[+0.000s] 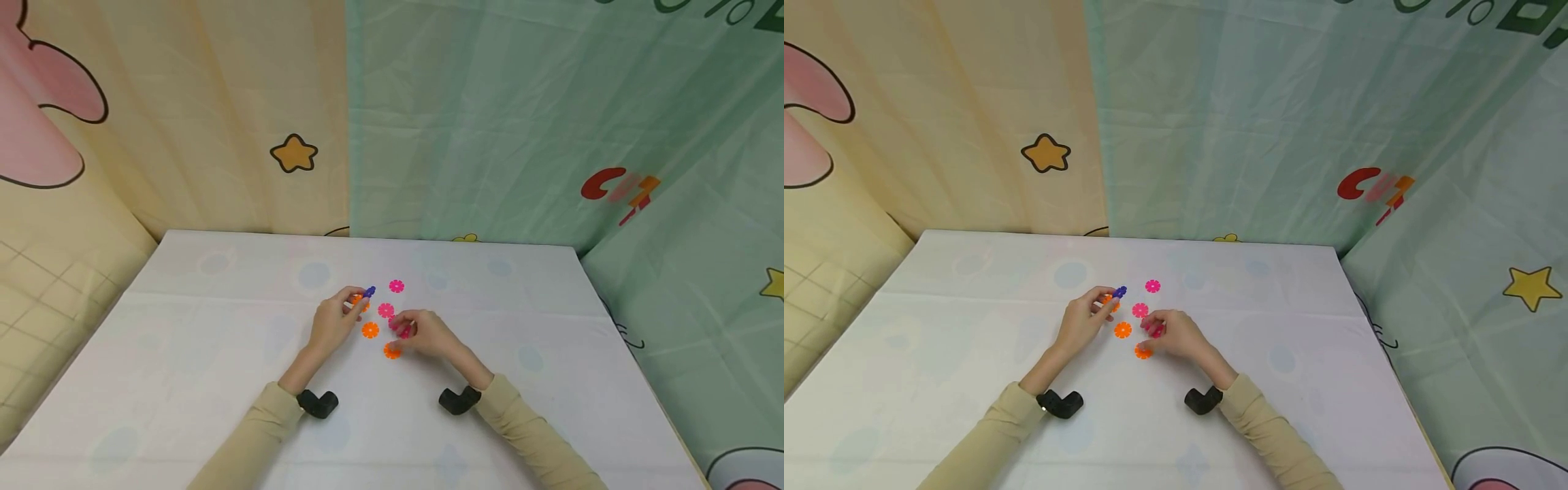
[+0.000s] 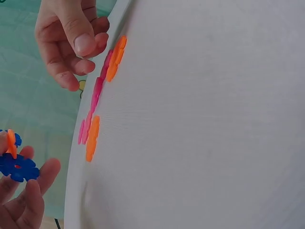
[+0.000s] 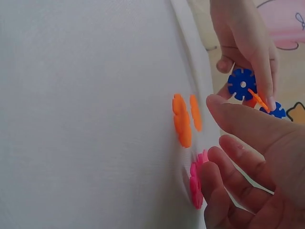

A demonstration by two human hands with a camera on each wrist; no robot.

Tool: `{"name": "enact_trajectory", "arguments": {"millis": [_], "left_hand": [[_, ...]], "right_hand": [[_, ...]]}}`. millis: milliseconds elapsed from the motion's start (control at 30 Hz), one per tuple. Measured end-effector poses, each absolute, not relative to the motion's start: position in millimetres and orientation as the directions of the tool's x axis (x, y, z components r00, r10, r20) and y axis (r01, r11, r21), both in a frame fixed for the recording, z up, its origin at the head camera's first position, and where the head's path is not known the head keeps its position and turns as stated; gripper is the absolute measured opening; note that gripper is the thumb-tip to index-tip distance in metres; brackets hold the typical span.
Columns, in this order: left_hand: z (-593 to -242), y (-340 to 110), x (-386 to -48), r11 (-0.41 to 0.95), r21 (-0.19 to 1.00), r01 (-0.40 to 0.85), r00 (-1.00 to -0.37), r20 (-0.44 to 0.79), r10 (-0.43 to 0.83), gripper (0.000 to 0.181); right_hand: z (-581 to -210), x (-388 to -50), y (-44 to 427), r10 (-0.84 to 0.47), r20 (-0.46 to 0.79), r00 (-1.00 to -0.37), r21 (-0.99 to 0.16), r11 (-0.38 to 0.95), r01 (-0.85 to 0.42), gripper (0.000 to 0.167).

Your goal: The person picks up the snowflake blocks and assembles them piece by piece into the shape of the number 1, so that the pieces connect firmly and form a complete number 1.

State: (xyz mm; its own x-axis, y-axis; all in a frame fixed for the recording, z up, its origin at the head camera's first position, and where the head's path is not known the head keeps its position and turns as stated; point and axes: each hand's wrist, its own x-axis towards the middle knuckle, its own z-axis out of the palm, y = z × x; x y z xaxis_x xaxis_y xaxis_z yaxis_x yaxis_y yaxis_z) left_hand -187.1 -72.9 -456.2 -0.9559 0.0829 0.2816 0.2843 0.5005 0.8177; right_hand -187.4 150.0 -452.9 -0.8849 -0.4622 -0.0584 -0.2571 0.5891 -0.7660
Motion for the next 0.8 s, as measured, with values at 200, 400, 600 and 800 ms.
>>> {"name": "enact_trajectory", "arguments": {"millis": [200, 400, 600, 800], "left_hand": [[-456.5, -73.3, -188.0, 0.499, 0.813, 0.299, -0.951, 0.297, 0.084, 0.021], [-457.3, -74.0, -189.5, 0.496, 0.809, 0.315, -0.945, 0.319, 0.079, 0.020], [-458.4, -74.6, -190.6, 0.515, 0.796, 0.319, -0.941, 0.329, 0.073, 0.020], [-458.4, -73.7, -190.4, 0.515, 0.800, 0.309, -0.945, 0.321, 0.067, 0.018]], "right_hand": [[-453.2, -183.8, 148.8, -0.468, -0.082, -0.880, -0.732, 0.627, -0.266, 0.031], [-456.2, -183.4, 150.9, -0.502, -0.085, -0.861, -0.712, 0.635, -0.300, 0.031], [-459.0, -184.3, 154.8, -0.526, -0.065, -0.848, -0.711, 0.621, -0.331, 0.026], [-457.7, -185.0, 157.0, -0.542, -0.058, -0.838, -0.729, 0.597, -0.336, 0.020]]}}
